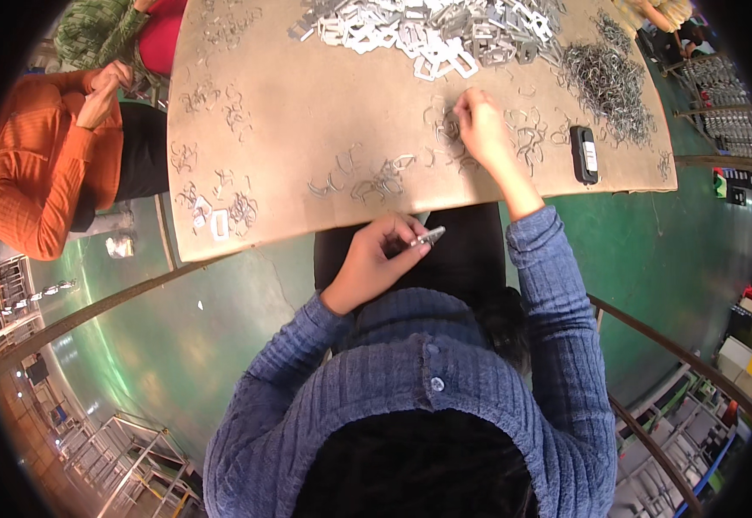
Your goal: The person picks up small metal pieces from a table and links them together to form a chain. After connecting a segment, the person hangs the assembled chain on a metal rack.
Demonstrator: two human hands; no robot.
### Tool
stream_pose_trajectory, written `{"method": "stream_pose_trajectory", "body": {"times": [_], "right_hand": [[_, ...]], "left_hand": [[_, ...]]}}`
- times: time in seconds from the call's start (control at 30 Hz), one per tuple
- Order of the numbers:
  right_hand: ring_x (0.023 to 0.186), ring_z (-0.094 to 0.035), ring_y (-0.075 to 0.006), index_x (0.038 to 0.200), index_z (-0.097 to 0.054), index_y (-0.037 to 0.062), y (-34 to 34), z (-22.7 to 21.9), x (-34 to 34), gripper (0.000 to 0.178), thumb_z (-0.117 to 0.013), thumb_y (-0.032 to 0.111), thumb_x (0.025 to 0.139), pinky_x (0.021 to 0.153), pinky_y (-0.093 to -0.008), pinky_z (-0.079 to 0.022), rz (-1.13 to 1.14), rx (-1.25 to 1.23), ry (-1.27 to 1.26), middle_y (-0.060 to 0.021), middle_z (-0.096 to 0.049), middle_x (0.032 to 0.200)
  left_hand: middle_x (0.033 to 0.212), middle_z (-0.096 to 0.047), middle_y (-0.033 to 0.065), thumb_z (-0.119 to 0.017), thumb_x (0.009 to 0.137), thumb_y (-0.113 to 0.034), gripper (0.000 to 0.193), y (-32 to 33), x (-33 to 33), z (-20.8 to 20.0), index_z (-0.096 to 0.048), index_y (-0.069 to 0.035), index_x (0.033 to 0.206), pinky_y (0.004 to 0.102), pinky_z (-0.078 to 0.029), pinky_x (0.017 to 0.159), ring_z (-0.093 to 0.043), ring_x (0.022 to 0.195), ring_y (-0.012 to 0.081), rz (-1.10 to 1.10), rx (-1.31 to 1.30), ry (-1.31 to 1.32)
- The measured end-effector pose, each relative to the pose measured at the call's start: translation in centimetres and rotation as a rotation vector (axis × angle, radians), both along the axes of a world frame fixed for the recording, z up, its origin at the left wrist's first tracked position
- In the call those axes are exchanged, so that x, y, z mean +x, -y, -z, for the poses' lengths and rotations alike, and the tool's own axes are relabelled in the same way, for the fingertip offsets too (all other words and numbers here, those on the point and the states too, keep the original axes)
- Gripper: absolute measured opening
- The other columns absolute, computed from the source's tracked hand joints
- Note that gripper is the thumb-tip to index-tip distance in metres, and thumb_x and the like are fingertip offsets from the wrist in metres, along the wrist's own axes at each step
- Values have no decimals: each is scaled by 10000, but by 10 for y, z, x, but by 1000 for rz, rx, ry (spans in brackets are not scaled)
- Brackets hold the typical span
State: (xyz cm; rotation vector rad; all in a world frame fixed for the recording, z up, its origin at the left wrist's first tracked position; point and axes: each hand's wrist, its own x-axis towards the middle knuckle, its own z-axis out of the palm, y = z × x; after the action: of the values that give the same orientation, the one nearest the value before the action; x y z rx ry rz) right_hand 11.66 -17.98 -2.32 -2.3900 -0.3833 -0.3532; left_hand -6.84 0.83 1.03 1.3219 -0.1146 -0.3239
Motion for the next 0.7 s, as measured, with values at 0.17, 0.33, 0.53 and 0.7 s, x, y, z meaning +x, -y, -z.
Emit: {"method": "stream_pose_trajectory", "body": {"times": [0.17,0.33,0.53,0.7], "right_hand": [[728,-645,-166,930,-570,-20,0,-52,-49,95,-558,-13,836,647,-260,-500,66,514,-454,-109,-641,834],[753,-625,-119,925,-599,-19,0,-88,-120,81,-575,-27,849,695,-234,-493,-166,929,-669,-68,-652,879],[956,-562,-164,796,-661,40,-12,-84,-156,60,-699,36,750,897,-313,-394,-180,685,-550,-107,-561,1109],[948,-561,-164,806,-648,37,-15,-76,-162,59,-688,26,764,876,-317,-414,-104,742,-559,-95,-545,1104]], "left_hand": [[868,-589,35,-637,813,25,175,5,1,3,-470,-26,809,198,-458,641,-548,749,50,-107,22,-24],[766,-589,47,-632,829,-8,159,3,4,-2,-475,-24,812,200,-473,581,-577,664,76,-110,11,-53],[736,-597,34,-649,822,-25,166,4,8,-11,-483,-27,813,198,-469,585,-586,677,69,-80,49,-59],[816,-597,45,-634,829,-9,143,-1,8,-14,-493,-24,846,224,-480,666,-593,747,93,-33,57,-84]]}}
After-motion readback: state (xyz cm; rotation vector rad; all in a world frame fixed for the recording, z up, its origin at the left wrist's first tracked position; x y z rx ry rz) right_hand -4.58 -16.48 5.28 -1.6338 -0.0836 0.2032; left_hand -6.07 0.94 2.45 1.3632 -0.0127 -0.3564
